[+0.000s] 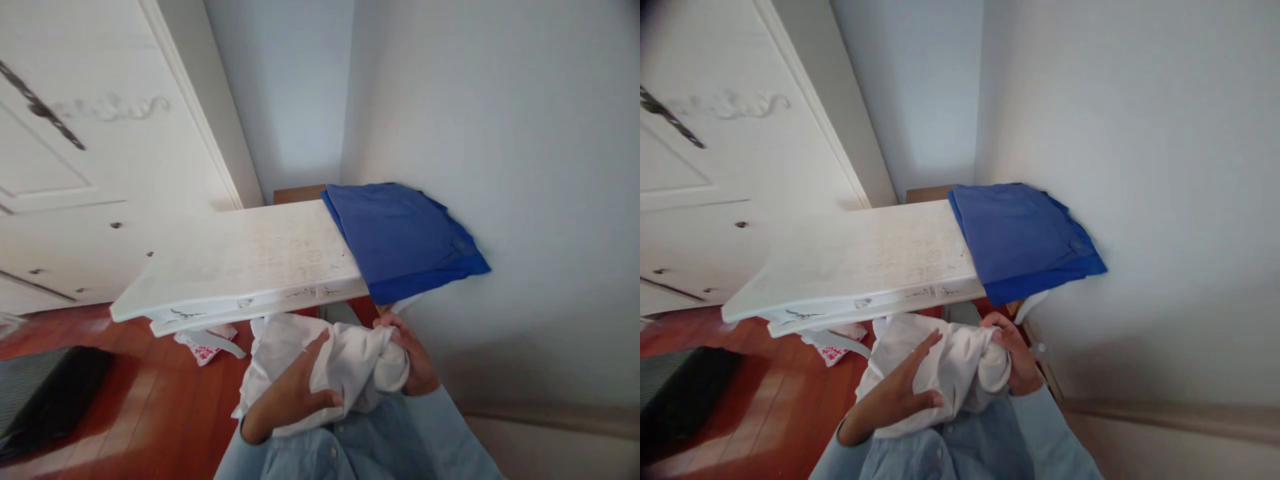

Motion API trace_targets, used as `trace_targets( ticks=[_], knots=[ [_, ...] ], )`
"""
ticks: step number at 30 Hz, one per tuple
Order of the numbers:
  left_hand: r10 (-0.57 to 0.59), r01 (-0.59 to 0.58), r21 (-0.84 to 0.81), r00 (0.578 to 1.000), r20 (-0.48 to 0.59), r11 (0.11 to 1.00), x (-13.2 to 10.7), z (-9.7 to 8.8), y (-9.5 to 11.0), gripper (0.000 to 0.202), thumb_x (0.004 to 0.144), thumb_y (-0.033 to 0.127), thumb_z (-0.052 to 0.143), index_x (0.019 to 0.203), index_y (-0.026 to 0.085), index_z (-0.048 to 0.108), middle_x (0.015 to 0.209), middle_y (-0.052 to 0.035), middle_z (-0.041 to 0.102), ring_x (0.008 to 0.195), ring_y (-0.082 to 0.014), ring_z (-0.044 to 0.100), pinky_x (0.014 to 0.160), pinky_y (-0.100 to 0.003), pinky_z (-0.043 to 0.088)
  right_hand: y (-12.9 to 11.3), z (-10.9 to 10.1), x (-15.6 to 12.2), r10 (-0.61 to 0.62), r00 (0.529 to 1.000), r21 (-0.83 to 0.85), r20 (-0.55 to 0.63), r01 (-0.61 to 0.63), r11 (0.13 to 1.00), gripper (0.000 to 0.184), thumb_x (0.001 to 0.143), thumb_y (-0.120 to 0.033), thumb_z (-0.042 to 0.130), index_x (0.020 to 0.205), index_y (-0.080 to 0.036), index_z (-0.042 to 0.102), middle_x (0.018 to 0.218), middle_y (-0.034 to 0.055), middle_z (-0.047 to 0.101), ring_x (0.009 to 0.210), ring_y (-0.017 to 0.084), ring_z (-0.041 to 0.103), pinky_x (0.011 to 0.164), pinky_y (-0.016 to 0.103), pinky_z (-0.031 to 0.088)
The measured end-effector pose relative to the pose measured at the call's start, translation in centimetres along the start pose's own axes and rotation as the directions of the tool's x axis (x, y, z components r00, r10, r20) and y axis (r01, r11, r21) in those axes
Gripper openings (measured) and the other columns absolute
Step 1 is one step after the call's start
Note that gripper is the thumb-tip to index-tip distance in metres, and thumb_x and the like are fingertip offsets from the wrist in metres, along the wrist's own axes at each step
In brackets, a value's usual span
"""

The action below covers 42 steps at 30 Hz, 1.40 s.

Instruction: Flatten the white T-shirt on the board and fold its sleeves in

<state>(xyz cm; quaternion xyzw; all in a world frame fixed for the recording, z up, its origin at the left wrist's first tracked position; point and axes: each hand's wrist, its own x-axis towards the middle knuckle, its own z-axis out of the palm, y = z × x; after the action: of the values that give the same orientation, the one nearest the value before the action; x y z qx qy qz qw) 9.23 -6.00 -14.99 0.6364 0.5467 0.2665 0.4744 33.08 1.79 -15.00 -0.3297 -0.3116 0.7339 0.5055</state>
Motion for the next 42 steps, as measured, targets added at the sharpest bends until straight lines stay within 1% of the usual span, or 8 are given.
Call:
trace_targets(
  ticks=[3, 7, 13, 21, 27, 29, 36, 42],
  knots=[
    [0.083, -0.083, -0.064, 0.997, 0.002, 0.995, 2.3, 2.2, 0.3, 0.088, 0.068, 0.042, 0.087, 0.147, 0.032, 0.051, 0.152, -0.0089, 0.052, 0.137, -0.0382, 0.050, 0.114, -0.049, 0.039, 1.1, -0.1, -0.4, -0.029, 0.999, 0.083, 0.029, 0.027, 0.996, 0.031, 0.064, -0.045, 0.084, 0.079, -0.025, 0.065, 0.068, -0.0040, 0.055, 0.055, 0.012, 0.048, 0.050, 0.023, 0.041],
    [0.063, -0.071, -0.116, 0.996, -0.071, 0.991, 4.2, 2.8, -0.6, 0.030, 0.078, 0.039, 0.075, 0.105, 0.023, 0.075, 0.098, -0.0041, 0.077, 0.090, -0.0251, 0.069, 0.083, -0.035, 0.052, 2.0, -1.8, -0.7, -0.026, 1.000, 0.168, -0.010, 0.028, 0.985, 0.036, 0.066, -0.048, 0.083, 0.089, -0.028, 0.064, 0.072, -0.0048, 0.056, 0.058, 0.012, 0.049, 0.054, 0.023, 0.045],
    [-0.019, -0.022, -0.108, 0.934, -0.358, 0.994, 3.7, -0.6, -1.5, 0.033, 0.072, 0.041, 0.080, 0.056, 0.021, 0.059, 0.061, 0.0031, 0.051, 0.060, -0.0145, 0.049, 0.059, -0.026, 0.040, 1.6, -3.5, 0.7, -0.022, 0.993, -0.097, -0.116, 0.011, 0.995, 0.051, 0.062, -0.048, 0.083, 0.104, -0.030, 0.060, 0.087, -0.0014, 0.062, 0.070, 0.017, 0.057, 0.064, 0.029, 0.049],
    [-0.203, 0.070, -0.260, 0.822, -0.532, 0.963, 0.2, -3.2, -2.8, 0.023, 0.068, 0.039, 0.082, 0.072, 0.022, 0.067, 0.072, 0.0002, 0.064, 0.068, -0.0177, 0.057, 0.063, -0.026, 0.046, 2.9, -4.5, 1.9, 0.152, 0.986, -0.502, 0.075, -0.094, 0.860, 0.070, 0.072, -0.045, 0.082, 0.134, -0.027, 0.054, 0.122, 0.0083, 0.066, 0.109, 0.023, 0.064, 0.093, 0.038, 0.050],
    [-0.430, -0.063, -0.653, 0.705, -0.564, 0.754, -1.0, -2.9, -3.3, 0.042, 0.056, 0.041, 0.090, 0.073, 0.020, 0.058, 0.062, 0.0059, 0.060, 0.054, -0.0104, 0.050, 0.051, -0.019, 0.042, 4.0, -6.2, 2.0, 0.339, 0.938, -0.953, 0.068, -0.040, 0.301, 0.073, 0.074, -0.055, 0.078, 0.136, -0.021, 0.060, 0.145, 0.0183, 0.057, 0.138, 0.038, 0.047, 0.117, 0.060, 0.027],
    [-0.475, -0.136, -0.740, 0.688, -0.549, 0.659, -1.1, -2.8, -3.2, 0.049, 0.052, 0.041, 0.093, 0.081, 0.020, 0.060, 0.067, 0.0043, 0.066, 0.056, -0.0117, 0.056, 0.054, -0.020, 0.046, 4.4, -6.0, 1.9, 0.379, 0.923, -0.975, 0.071, -0.015, 0.220, 0.078, 0.067, -0.055, 0.083, 0.134, -0.020, 0.063, 0.147, 0.0194, 0.055, 0.140, 0.042, 0.043, 0.118, 0.061, 0.023],
    [-0.513, -0.239, -0.809, 0.668, -0.539, 0.538, -1.8, -3.5, -2.7, 0.055, 0.043, 0.031, 0.096, 0.087, 0.020, 0.064, 0.074, 0.0026, 0.072, 0.060, -0.0134, 0.063, 0.056, -0.020, 0.052, 6.4, -5.0, 1.6, 0.484, 0.845, -0.958, 0.226, 0.103, 0.268, 0.043, 0.071, -0.042, 0.081, 0.109, -0.023, 0.074, 0.115, 0.0097, 0.073, 0.109, 0.031, 0.063, 0.095, 0.041, 0.047],
    [-0.514, -0.258, -0.798, 0.649, -0.561, 0.545, -3.2, -4.9, -3.3, 0.050, 0.046, 0.024, 0.092, 0.085, 0.023, 0.060, 0.070, 0.0056, 0.068, 0.056, -0.0125, 0.061, 0.051, -0.020, 0.050, 5.9, -5.3, 2.4, 0.311, 0.923, -0.946, 0.225, 0.131, 0.296, 0.022, 0.090, -0.039, 0.056, 0.079, -0.021, 0.060, 0.076, 0.0005, 0.063, 0.076, 0.019, 0.058, 0.071, 0.031, 0.042]
  ],
)
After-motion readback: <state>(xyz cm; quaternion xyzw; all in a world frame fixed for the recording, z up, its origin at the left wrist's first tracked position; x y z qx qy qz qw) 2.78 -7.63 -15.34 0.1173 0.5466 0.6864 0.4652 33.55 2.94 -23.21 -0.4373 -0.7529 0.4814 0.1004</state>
